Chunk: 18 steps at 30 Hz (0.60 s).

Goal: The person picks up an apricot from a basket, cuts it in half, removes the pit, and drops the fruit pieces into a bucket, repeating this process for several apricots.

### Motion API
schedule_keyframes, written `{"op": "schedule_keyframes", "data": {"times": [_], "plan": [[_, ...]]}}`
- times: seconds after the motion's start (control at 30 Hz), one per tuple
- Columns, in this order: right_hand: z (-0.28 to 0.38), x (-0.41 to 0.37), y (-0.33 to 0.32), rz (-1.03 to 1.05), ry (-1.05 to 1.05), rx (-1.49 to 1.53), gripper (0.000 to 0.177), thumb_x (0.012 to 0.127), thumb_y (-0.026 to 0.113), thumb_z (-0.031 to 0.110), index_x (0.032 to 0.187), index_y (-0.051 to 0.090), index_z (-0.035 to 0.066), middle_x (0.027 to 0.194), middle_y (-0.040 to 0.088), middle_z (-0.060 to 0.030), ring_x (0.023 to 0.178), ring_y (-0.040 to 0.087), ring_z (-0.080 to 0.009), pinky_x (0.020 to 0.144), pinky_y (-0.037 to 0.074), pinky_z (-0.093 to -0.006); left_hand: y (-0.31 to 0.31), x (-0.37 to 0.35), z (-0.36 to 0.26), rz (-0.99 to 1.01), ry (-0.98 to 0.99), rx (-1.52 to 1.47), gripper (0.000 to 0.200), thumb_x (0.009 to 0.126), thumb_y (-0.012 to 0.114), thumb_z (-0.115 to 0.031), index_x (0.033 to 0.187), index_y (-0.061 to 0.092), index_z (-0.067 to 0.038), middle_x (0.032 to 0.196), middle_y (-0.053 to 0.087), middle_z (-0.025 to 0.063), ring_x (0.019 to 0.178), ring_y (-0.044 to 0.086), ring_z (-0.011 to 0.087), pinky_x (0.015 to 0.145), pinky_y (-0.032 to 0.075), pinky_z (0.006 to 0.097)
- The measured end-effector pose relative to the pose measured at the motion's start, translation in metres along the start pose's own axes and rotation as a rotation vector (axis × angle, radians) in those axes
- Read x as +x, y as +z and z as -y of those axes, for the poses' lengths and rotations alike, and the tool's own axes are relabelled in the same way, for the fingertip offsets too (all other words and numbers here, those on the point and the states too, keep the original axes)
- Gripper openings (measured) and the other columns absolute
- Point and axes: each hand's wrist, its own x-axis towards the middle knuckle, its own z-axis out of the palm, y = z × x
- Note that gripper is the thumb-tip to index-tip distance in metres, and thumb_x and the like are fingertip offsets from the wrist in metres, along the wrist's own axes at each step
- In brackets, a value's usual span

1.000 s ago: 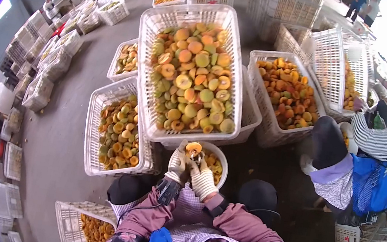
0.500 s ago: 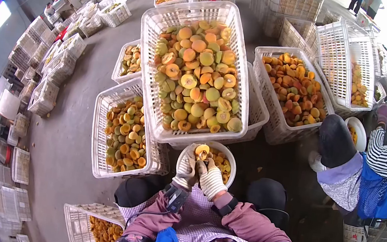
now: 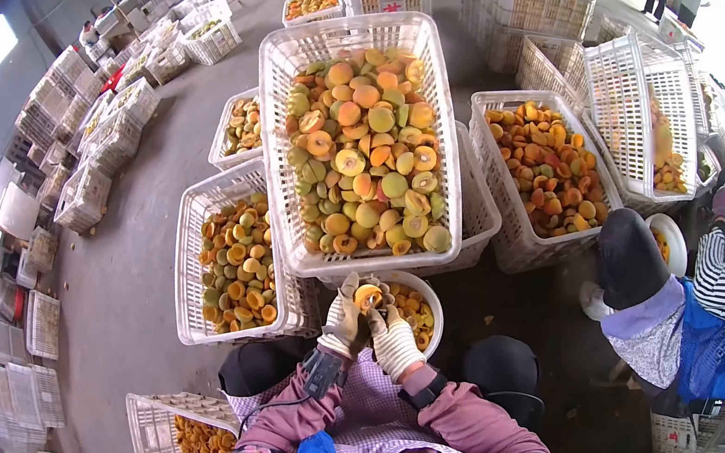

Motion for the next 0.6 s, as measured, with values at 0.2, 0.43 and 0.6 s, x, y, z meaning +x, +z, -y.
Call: {"op": "schedule_keyframes", "data": {"times": [0.2,0.43,0.6], "plan": [[-0.001,0.002,0.0,0.109,0.008,0.244,0.044,0.094,0.045,0.037,0.125,0.047,0.007,0.097,0.059,-0.0113,0.087,0.056,-0.0201,0.078,0.045,-0.0286,-0.017,0.01,0.005,0.117,0.03,0.106,0.045,0.096,0.038,-0.041,0.094,0.058,-0.001,0.084,0.063,0.0114,0.079,0.06,0.0238,0.074,0.049,0.0348],[0.02,-0.015,-0.006,0.032,-0.124,-0.065,0.042,0.096,0.033,0.035,0.132,0.038,0.014,0.106,0.055,-0.0297,0.089,0.057,-0.0448,0.075,0.047,-0.0452,0.004,-0.007,0.007,0.168,0.246,0.098,0.039,0.096,0.039,-0.039,0.09,0.057,-0.005,0.084,0.062,0.0108,0.08,0.06,0.0262,0.077,0.05,0.0377],[0.015,-0.01,-0.002,-0.052,0.013,-0.103,0.058,0.091,0.034,0.054,0.135,0.032,0.015,0.096,0.059,-0.0309,0.092,0.057,-0.0459,0.078,0.045,-0.0468,-0.018,0.012,0.017,0.109,0.056,-0.129,0.036,0.091,0.049,-0.039,0.087,0.059,-0.005,0.082,0.063,0.011,0.079,0.06,0.0268,0.077,0.05,0.0394]]}}
